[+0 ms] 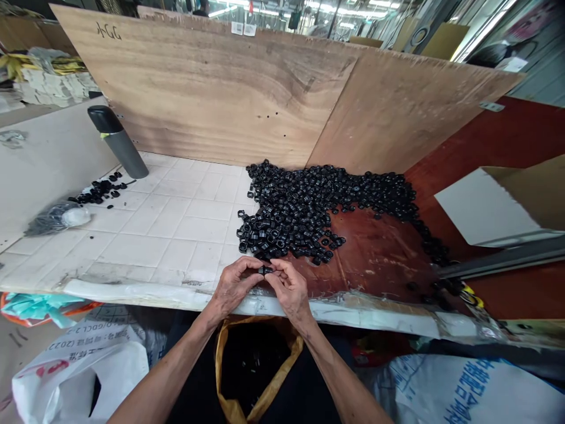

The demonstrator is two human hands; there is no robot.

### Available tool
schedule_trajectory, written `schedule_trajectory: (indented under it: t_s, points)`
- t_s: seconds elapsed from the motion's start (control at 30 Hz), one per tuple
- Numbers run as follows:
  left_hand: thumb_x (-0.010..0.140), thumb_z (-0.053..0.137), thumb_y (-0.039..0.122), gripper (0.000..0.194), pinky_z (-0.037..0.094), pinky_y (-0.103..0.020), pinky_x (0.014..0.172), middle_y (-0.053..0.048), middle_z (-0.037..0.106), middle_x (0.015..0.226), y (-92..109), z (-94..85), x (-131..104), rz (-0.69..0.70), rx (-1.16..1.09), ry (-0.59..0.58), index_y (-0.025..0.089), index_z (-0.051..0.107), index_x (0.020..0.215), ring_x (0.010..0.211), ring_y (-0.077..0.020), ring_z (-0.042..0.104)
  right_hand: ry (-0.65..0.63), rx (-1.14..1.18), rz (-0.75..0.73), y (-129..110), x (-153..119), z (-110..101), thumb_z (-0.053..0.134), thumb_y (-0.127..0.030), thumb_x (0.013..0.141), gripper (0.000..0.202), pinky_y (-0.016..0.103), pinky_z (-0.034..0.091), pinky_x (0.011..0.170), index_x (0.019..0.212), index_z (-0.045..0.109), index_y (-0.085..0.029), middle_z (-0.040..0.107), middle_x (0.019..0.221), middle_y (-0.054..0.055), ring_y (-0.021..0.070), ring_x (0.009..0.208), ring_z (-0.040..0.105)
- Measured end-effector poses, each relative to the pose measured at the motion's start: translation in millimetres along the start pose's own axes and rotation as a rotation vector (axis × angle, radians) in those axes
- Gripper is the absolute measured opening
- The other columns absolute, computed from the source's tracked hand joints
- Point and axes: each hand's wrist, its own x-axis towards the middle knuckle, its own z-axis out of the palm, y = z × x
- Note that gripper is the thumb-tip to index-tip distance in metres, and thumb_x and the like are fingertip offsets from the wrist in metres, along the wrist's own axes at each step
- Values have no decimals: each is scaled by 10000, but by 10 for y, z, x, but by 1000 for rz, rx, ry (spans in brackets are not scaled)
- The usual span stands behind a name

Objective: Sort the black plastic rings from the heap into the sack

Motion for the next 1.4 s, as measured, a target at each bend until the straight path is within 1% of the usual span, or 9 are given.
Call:
schedule_trajectory:
  t_s: [0.23,0.4,0.7,0.87,1.0,1.1,1.2,1.3,1.4]
  points:
    - [917,719,284,149,589,-342,929,-69,739,1063,56,-13,9,70,93,-36,203,709,1042,997,-192,712,-26,-41,-63,17,-7,0,653,-271,946,120,287,595,710,998,748,-219,734,970,72,193,808,719]
    - [927,710,241,117,579,-330,931,-78,736,1083,64,-11,8,134,89,-50,193,709,1034,1017,-188,711,-27,-64,-35,98,-24,24,652,-312,952,137,251,561,555,964,739,-207,716,863,44,140,574,671]
    - [915,701,174,97,571,-315,916,-65,746,1048,158,-1,22,140,118,-99,195,722,1007,982,-182,717,0,-395,-123,86,54,64,542,-405,1012,464,227,410,558,601,590,-195,575,540,-10,114,507,519]
    - [900,708,164,106,576,-325,913,-65,746,1057,120,18,26,129,124,-107,199,707,1000,997,-191,717,71,-310,-24,70,45,80,577,-413,985,270,220,465,580,951,702,-177,639,597,-16,130,524,593]
    - [901,717,181,127,584,-341,925,-70,734,1074,31,15,10,89,67,-60,199,700,1025,1009,-195,716,-46,-171,-33,32,-32,40,560,-358,982,255,237,534,611,1093,702,-177,737,827,51,151,619,675]
    - [906,719,204,128,593,-347,914,-81,726,1091,-5,3,-3,80,54,-36,194,695,1031,1011,-200,718,-93,-121,-12,27,-62,17,555,-334,972,283,234,527,565,1162,687,-171,724,812,43,142,568,651]
    - [925,703,224,119,587,-350,927,-83,728,1086,31,-6,-3,99,85,-72,195,705,1041,1017,-198,712,-58,-191,-9,16,-30,17,580,-364,953,220,222,446,520,890,687,-182,614,617,-14,126,510,551]
    - [929,700,216,108,578,-335,929,-74,723,1072,92,-8,8,122,106,-92,197,711,1035,1011,-187,705,-57,-257,-14,-14,25,26,588,-397,952,380,221,362,517,631,539,-200,482,530,-51,97,488,437]
    - [932,691,188,95,568,-323,930,-66,722,1061,131,-10,20,126,117,-99,198,711,1025,1004,-177,701,-40,-312,-45,-29,53,37,565,-418,968,505,236,308,523,540,401,-207,370,498,-66,85,480,359]
